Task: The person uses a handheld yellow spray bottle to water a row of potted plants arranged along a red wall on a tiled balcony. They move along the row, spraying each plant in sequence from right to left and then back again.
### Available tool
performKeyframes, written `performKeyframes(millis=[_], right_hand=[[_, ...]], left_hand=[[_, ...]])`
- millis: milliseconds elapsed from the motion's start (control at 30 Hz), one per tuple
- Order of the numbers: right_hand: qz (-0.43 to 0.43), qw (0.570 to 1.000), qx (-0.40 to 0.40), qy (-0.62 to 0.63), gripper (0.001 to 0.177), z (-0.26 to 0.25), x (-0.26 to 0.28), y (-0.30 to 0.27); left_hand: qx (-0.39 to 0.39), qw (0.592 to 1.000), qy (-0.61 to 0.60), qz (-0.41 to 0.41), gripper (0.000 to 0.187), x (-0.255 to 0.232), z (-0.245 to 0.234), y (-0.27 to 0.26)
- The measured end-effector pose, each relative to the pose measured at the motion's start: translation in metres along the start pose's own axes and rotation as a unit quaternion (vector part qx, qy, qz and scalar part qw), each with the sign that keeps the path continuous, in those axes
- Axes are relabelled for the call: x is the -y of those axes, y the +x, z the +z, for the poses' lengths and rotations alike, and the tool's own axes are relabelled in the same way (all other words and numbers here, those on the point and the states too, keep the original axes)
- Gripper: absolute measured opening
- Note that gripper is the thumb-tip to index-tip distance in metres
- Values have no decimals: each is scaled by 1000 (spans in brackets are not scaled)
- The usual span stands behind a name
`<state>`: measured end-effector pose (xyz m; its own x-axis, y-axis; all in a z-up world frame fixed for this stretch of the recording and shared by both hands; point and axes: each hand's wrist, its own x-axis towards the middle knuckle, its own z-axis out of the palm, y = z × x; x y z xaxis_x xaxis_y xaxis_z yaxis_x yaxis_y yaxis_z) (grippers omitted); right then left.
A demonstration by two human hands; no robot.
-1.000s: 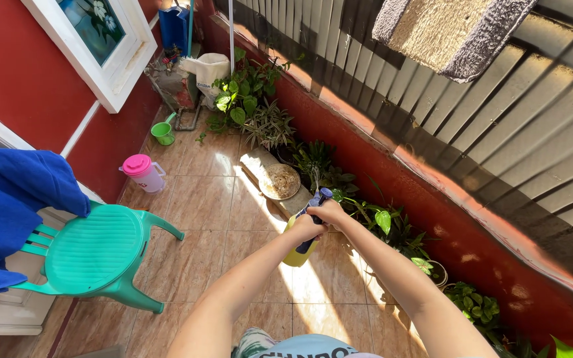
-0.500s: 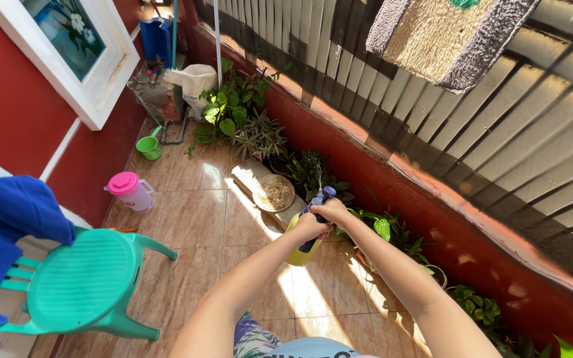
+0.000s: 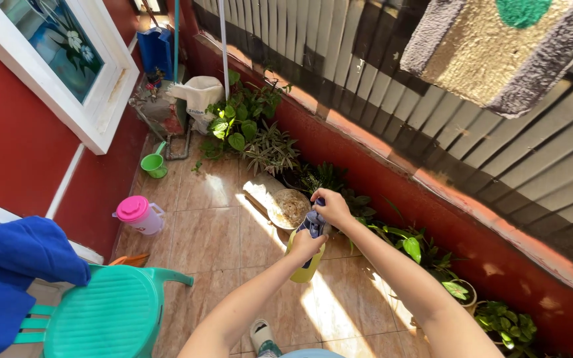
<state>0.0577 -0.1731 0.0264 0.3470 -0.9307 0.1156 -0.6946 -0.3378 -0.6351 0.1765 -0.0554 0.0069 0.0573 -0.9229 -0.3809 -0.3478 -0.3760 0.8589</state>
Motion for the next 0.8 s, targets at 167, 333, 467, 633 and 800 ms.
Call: performKeyframes(millis=[167,333,467,633,800], right_hand=[[-102,992,-73,27,14,-52,75,79],[-55,995,-65,-43,11,-50,129,100],[-7,997,1,-77,15,13,141,106],[28,986,100,-132,35,95,141,93],[104,992,42,49,96,100,171,89]], left_hand=[[-22,998,36,36,39,33,-62,32],[-59,994,44,76,32,77,-101,80],[-117,989,26,89,34,71,-141,79],[-128,990,11,62,31,74,-153,94],[-81,996,-9,34,32,77,-170,96]])
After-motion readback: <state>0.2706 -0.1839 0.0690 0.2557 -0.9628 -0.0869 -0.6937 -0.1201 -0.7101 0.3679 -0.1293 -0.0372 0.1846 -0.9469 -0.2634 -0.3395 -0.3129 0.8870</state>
